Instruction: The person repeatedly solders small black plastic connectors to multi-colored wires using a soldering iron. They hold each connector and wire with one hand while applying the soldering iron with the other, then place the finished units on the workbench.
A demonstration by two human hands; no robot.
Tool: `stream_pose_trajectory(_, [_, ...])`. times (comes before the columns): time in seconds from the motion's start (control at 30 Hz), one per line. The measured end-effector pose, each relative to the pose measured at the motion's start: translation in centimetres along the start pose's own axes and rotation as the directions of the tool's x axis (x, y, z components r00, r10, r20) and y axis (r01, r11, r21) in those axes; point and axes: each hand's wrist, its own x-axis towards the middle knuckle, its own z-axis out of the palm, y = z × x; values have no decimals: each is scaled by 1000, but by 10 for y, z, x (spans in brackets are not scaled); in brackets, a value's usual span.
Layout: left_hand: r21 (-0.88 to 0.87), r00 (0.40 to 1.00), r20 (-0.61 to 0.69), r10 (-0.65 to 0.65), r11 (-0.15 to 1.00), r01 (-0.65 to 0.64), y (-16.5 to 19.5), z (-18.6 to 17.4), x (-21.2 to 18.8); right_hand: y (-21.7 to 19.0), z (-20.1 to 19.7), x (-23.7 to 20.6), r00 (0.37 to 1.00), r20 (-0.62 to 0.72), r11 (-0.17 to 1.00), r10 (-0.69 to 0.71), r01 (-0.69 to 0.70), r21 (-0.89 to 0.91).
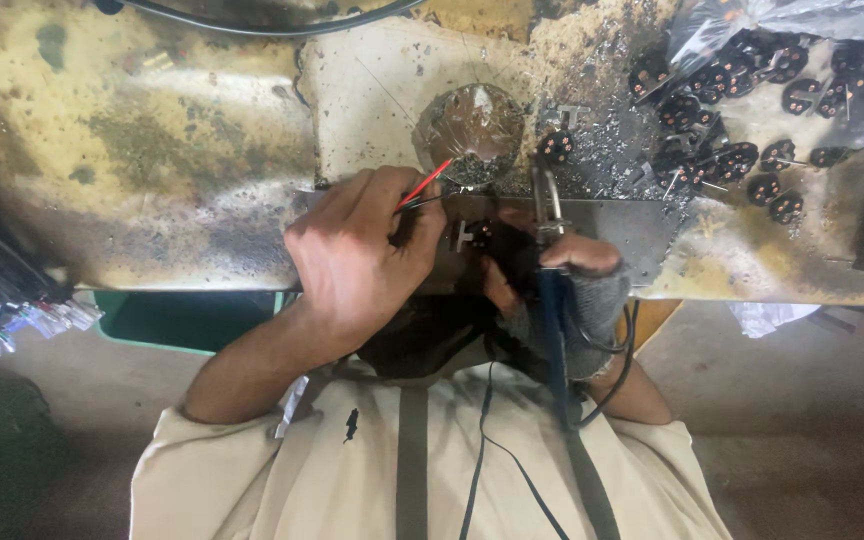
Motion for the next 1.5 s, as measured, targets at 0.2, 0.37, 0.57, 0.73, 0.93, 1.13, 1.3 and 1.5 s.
stream_pose_trajectory(0.2, [-4,999,14,31,1000,-31,2,2,5,52,-32,12,660,160,-5,-734,230,-973])
stream_pose_trajectory(0.37, [-268,983,165,81,963,-34,3,2,-5,46,10,-6,753,4,466,-658,412,-783])
stream_pose_trajectory(0.57, [-317,980,172,102,947,-43,6,5,-20,50,26,-33,378,312,-228,-872,251,-941])
stream_pose_trajectory(0.73, [-282,986,143,87,958,-43,5,9,-24,61,-4,-48,378,212,-152,-901,184,-971])
stream_pose_trajectory(0.93, [-277,990,110,89,959,-55,6,13,-26,49,-7,-42,364,743,-687,-561,296,-664])
stream_pose_trajectory(1.13, [-264,990,113,84,963,-52,5,14,-26,39,22,-29,318,671,-554,-670,386,-737])
stream_pose_trajectory(1.3, [-256,991,90,94,964,-68,5,15,-26,27,48,-33,383,752,-715,-537,267,-647])
stream_pose_trajectory(1.5, [-249,992,96,80,967,-54,5,15,-27,33,37,-32,353,721,-673,-597,269,-689])
